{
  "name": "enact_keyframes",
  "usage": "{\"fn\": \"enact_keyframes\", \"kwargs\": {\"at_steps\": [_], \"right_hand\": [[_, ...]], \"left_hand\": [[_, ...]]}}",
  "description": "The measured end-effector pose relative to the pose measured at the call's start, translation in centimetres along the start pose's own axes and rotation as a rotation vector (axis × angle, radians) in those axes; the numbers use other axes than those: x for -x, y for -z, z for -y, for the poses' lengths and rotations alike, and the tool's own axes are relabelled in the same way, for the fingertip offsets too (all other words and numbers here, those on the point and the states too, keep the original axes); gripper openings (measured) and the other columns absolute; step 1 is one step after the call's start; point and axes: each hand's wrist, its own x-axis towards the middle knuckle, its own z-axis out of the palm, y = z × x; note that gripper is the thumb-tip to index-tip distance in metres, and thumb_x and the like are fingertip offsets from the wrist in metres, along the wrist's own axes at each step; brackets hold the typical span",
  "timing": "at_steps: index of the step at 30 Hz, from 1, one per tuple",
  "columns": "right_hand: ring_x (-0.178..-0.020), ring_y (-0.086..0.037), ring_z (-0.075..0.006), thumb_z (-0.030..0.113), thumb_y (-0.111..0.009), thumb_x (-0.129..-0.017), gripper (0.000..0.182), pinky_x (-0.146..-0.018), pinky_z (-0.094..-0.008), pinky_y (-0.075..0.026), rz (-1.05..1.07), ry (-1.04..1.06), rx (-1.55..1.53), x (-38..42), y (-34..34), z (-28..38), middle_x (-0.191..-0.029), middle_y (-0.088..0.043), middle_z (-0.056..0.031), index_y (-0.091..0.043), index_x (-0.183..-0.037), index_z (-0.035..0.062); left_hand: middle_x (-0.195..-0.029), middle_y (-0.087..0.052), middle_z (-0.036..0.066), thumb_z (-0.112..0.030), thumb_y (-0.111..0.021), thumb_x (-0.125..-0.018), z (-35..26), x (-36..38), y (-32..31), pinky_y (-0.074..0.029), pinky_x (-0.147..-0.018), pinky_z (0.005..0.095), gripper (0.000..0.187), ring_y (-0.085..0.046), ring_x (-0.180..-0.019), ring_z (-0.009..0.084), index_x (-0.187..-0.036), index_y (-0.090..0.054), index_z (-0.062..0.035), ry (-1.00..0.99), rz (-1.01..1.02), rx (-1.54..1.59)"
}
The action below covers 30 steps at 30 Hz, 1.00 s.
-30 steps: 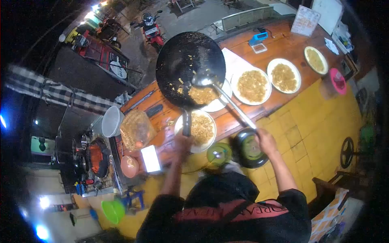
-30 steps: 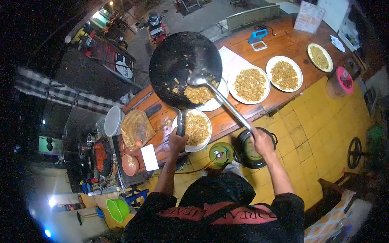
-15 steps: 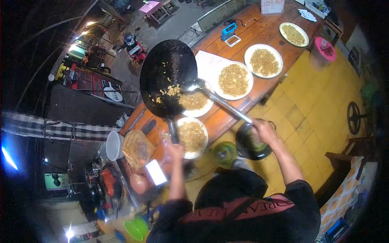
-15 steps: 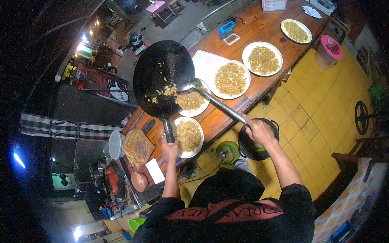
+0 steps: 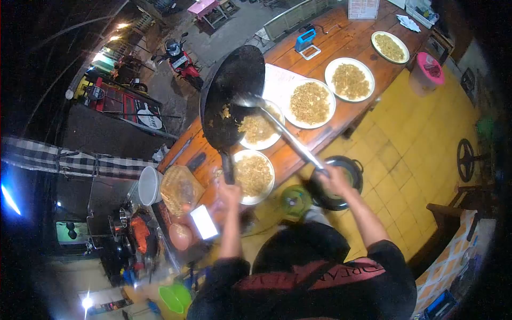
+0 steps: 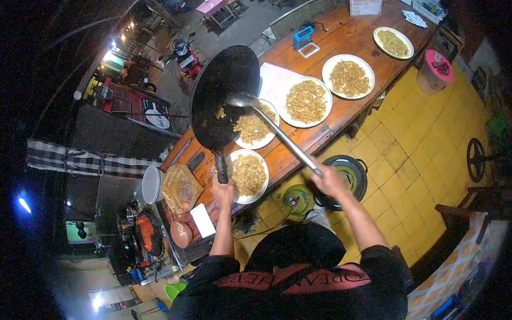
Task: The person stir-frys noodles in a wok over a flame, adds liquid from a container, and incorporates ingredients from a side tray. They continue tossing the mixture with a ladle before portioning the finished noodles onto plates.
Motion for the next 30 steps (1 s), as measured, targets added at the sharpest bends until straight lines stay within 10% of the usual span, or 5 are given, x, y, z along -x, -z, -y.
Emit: {"fn": "enact_keyframes", "kwargs": {"at_steps": [8, 13, 17, 21, 30], "right_hand": [[-0.078, -0.059, -0.0405, 0.019, -0.055, -0.083, 0.056, -0.070, -0.0473, -0.048, 0.061, 0.051, 0.341, 0.5, 0.2, -4.3, -0.087, -0.062, -0.0216, -0.034, -0.135, 0.0242], [-0.079, -0.063, -0.0348, 0.018, -0.057, -0.082, 0.055, -0.072, -0.0381, -0.050, 0.047, -0.106, -0.026, -0.1, -1.9, 0.9, -0.092, -0.062, -0.0205, -0.039, -0.133, 0.0234], [-0.083, -0.063, -0.0336, 0.022, -0.059, -0.083, 0.053, -0.072, -0.0374, -0.049, -0.171, 0.232, -0.356, -3.1, -8.1, -0.6, -0.093, -0.061, -0.0216, -0.041, -0.132, 0.0220], [-0.074, -0.059, -0.0384, 0.020, -0.059, -0.081, 0.050, -0.068, -0.0446, -0.048, 0.081, 0.162, 0.330, -1.3, -1.4, -3.4, -0.086, -0.061, -0.0217, -0.044, -0.129, 0.0197], [-0.065, -0.059, -0.0372, 0.013, -0.059, -0.079, 0.055, -0.058, -0.0435, -0.046, -0.099, 0.177, 0.048, -2.6, -5.4, -2.5, -0.071, -0.058, -0.0212, -0.042, -0.131, 0.0214]], "left_hand": [[-0.067, -0.058, 0.013, -0.010, -0.060, -0.066, 1.2, -0.8, -1.1, -0.044, -0.061, 0.0358, 0.024, -0.056, -0.061, 0.0244, -0.089, -0.058, -0.0012, -0.106, -0.051, 0.072], [-0.063, -0.055, 0.012, -0.009, -0.061, -0.063, -0.2, -0.5, -0.1, -0.043, -0.059, 0.0357, 0.023, -0.055, -0.060, 0.0238, -0.084, -0.057, -0.0011, 0.004, 0.007, 0.231], [-0.063, -0.053, 0.012, -0.008, -0.061, -0.063, -1.0, -0.5, 0.6, -0.043, -0.058, 0.0347, 0.022, -0.054, -0.060, 0.0233, -0.083, -0.057, -0.0013, -0.041, 0.010, 0.144], [-0.065, -0.055, 0.012, -0.009, -0.062, -0.063, -0.2, -1.6, 0.2, -0.044, -0.058, 0.0342, 0.023, -0.055, -0.059, 0.0237, -0.084, -0.057, -0.0014, 0.013, 0.065, 0.212], [-0.067, -0.056, 0.014, -0.008, -0.062, -0.063, 0.5, -0.8, 0.3, -0.044, -0.060, 0.0349, 0.024, -0.055, -0.062, 0.0245, -0.085, -0.058, -0.0011, -0.098, -0.027, 0.166]]}}
